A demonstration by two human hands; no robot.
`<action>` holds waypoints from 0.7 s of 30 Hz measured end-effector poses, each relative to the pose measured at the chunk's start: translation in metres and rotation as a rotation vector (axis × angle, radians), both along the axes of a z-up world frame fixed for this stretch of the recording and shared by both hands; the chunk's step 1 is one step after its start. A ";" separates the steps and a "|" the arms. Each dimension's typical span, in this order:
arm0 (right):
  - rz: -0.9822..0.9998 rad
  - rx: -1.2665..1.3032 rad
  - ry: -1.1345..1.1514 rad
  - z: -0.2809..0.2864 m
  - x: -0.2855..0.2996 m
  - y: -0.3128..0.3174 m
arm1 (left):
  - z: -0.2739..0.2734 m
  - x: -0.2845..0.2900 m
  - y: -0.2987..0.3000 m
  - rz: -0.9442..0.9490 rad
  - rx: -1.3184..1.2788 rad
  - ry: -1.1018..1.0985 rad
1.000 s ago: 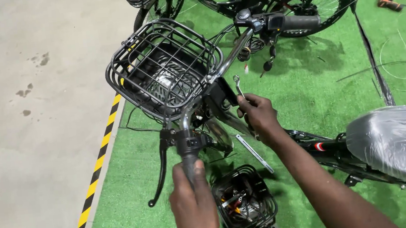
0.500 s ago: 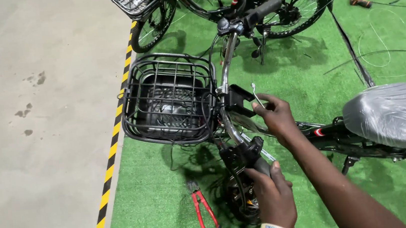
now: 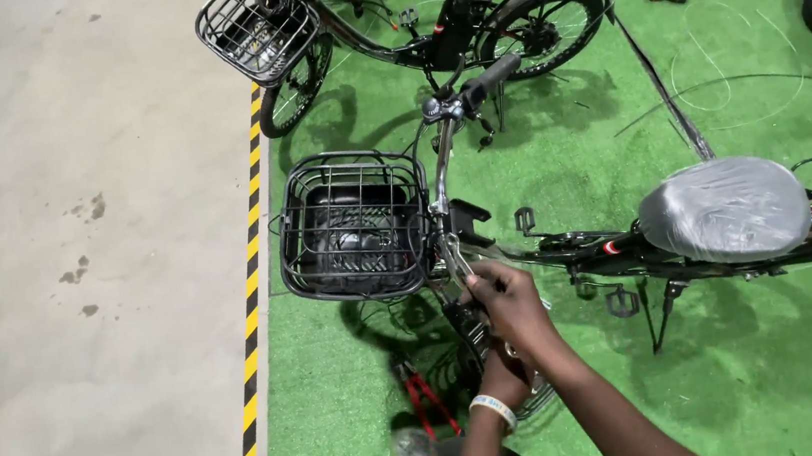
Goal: The person uses a wrench to tighten bolts on the handlebars of a black bicycle. They then move the bicycle across the green floor to a different location and place a power drill into the front basket.
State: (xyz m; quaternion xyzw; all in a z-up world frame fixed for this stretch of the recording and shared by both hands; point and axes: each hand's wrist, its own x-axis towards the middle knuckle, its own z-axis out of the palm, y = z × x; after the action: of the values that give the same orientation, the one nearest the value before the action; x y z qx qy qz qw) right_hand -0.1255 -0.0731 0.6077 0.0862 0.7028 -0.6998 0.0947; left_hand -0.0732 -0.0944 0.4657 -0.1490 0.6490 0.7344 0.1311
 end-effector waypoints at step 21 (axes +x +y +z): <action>-0.449 -0.202 -0.482 0.025 -0.015 -0.179 | 0.192 -0.211 -0.289 -0.416 -0.560 0.359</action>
State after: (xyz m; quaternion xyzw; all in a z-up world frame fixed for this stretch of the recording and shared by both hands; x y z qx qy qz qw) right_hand -0.1406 -0.2518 0.6329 0.3919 0.5508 -0.7287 0.1096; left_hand -0.2841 -0.3832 0.6579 0.0864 0.8533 0.5009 0.1157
